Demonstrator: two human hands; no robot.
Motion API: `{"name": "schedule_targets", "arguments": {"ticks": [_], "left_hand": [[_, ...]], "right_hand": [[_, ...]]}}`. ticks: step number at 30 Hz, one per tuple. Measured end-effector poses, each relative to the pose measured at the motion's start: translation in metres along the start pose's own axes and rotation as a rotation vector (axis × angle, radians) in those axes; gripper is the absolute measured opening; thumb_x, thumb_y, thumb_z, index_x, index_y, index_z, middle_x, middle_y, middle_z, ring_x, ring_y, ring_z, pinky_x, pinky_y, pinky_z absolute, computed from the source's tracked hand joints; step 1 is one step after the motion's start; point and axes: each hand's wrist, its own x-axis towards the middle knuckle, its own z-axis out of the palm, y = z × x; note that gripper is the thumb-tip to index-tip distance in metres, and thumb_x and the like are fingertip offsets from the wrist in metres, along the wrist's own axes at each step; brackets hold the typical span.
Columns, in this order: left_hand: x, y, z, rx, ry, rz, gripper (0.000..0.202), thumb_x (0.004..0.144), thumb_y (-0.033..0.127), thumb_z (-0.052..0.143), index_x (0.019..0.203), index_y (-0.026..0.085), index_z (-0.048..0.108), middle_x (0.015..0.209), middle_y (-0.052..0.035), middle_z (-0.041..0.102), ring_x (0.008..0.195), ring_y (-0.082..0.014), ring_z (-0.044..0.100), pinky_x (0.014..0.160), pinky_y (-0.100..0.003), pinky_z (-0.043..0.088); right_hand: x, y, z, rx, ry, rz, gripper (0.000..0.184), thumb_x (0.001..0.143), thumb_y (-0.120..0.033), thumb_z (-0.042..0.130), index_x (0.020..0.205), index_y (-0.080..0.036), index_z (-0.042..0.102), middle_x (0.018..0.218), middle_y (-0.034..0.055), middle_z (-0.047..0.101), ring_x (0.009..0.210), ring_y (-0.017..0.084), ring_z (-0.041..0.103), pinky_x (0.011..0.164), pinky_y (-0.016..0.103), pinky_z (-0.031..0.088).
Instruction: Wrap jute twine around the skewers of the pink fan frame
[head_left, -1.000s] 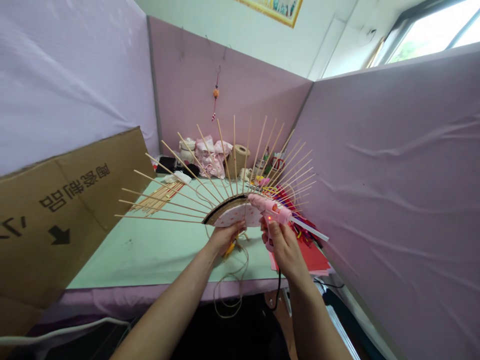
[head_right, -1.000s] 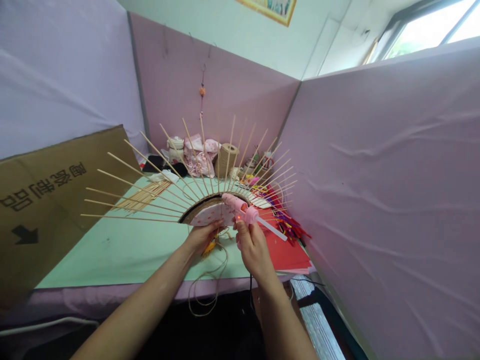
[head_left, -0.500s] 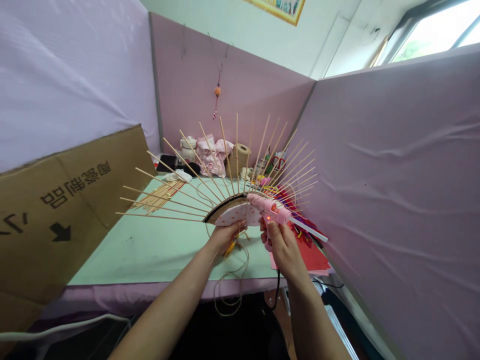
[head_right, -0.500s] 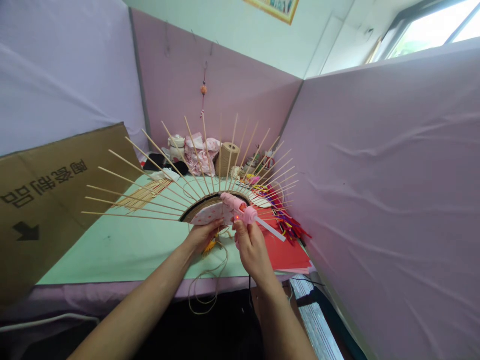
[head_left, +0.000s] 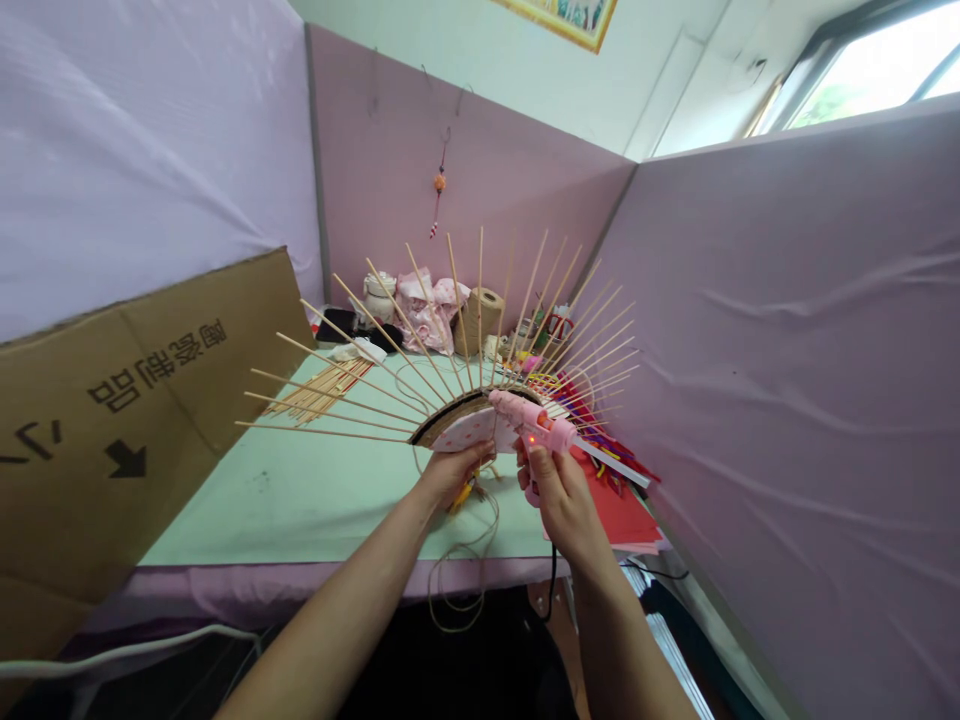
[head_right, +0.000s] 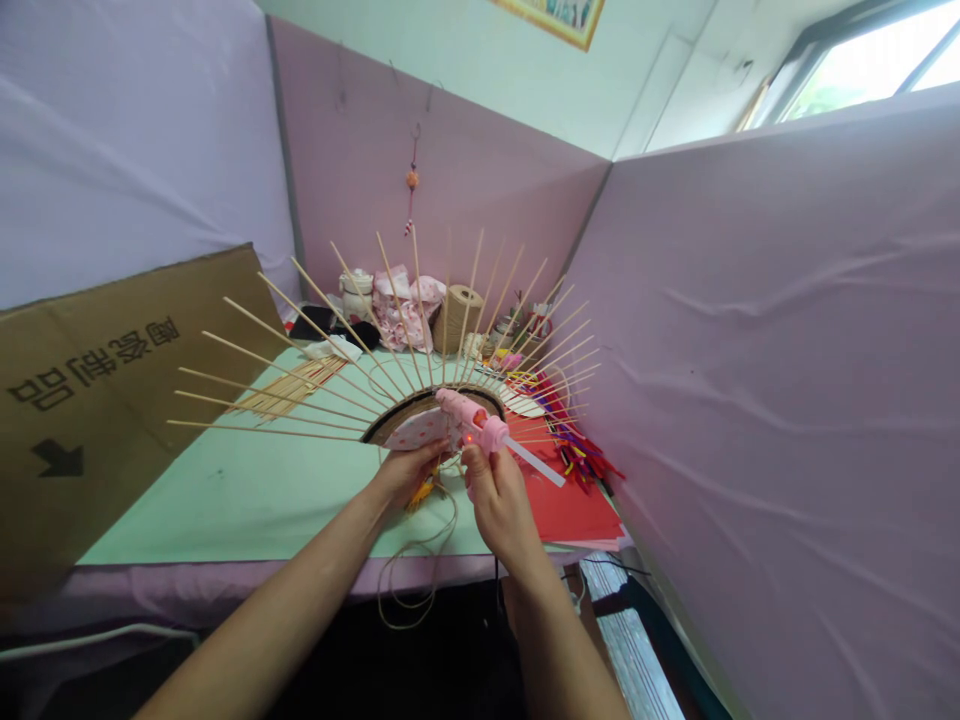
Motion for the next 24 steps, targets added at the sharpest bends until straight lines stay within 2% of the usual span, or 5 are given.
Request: {"name": "schedule_targets", "arguments": {"ticks": [8,16,24], "left_hand": [[0.0005,-0.0004,-0.0009,-0.002,-0.024,0.007,0.046,0.060,0.019,0.084,0.104,0.017,0.071,0.102,-0.0092,0.072,0.095,-0.0214,0.066,0.088,-0.036,0.048],[-0.0003,0.0020,0.0027,0.002,0.013,-0.014,0.041,0.058,0.018,0.085,0.096,0.015,0.072,0.095,-0.0077,0.073,0.088,-0.0184,0.065,0.083,-0.032,0.048],[0.0005,0.0007,0.0011,0.012,0.012,-0.026,0.039,0.059,0.018,0.084,0.096,0.015,0.072,0.096,-0.0085,0.073,0.089,-0.0193,0.066,0.085,-0.033,0.048]], "right_hand": [[-0.0025,0.0084,0.0020,0.018,0.000,0.001,0.050,0.086,-0.066,0.047,0.089,-0.017,0.058,0.071,0.0012,0.055,0.062,0.015,0.049,0.055,0.028,0.040],[-0.0025,0.0068,0.0056,0.002,0.002,-0.011,0.054,0.084,-0.069,0.047,0.089,-0.017,0.059,0.069,0.0018,0.056,0.061,0.015,0.048,0.053,0.027,0.039],[-0.0032,0.0033,0.0081,-0.008,-0.007,-0.054,0.049,0.086,-0.065,0.047,0.090,-0.018,0.060,0.066,0.0010,0.055,0.059,0.015,0.048,0.053,0.027,0.039]]}}
